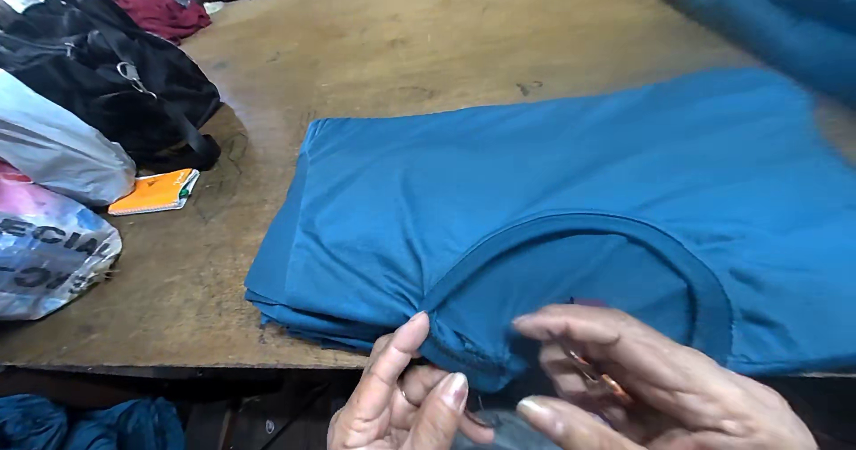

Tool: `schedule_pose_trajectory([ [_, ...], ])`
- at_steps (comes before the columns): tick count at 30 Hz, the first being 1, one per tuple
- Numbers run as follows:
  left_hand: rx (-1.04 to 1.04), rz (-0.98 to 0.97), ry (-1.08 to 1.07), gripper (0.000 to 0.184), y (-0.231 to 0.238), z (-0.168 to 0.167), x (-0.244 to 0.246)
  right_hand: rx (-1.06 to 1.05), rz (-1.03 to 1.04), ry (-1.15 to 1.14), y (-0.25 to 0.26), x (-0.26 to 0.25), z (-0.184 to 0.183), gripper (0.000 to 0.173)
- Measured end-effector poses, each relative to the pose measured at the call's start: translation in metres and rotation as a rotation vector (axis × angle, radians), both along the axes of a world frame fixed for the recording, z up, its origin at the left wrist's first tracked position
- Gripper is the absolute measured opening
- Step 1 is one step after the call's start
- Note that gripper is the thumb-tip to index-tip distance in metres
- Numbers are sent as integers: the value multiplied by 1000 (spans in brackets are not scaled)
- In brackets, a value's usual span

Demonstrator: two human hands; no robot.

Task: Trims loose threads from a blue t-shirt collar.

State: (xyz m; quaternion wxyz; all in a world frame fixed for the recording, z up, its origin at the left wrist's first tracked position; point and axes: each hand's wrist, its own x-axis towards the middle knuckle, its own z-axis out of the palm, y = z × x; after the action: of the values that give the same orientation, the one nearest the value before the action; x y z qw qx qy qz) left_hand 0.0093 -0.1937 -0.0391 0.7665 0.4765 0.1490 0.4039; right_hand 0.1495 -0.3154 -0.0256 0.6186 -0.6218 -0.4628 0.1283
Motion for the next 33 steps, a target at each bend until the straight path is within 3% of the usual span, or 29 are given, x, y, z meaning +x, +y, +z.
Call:
schedule_pose_trajectory([
  [5, 29, -6, 12, 50, -2, 4, -2, 42, -64, -291, 16, 1, -1, 12],
  [11, -38, 21, 52, 51, -2, 8, 0, -34, 20, -277, 1, 7, -1, 23],
  [16, -52, 18, 50, 51, -3, 11, 0, -212, -68, -397, -18, 15, -6, 60],
  [22, -53, 33, 47, 50, -5, 11, 1, -255, -228, -745, -22, 13, -6, 43],
  [33, 12, 52, 51, 53, -8, 8, 0, -211, -371, -818, -1, -2, -13, 40],
])
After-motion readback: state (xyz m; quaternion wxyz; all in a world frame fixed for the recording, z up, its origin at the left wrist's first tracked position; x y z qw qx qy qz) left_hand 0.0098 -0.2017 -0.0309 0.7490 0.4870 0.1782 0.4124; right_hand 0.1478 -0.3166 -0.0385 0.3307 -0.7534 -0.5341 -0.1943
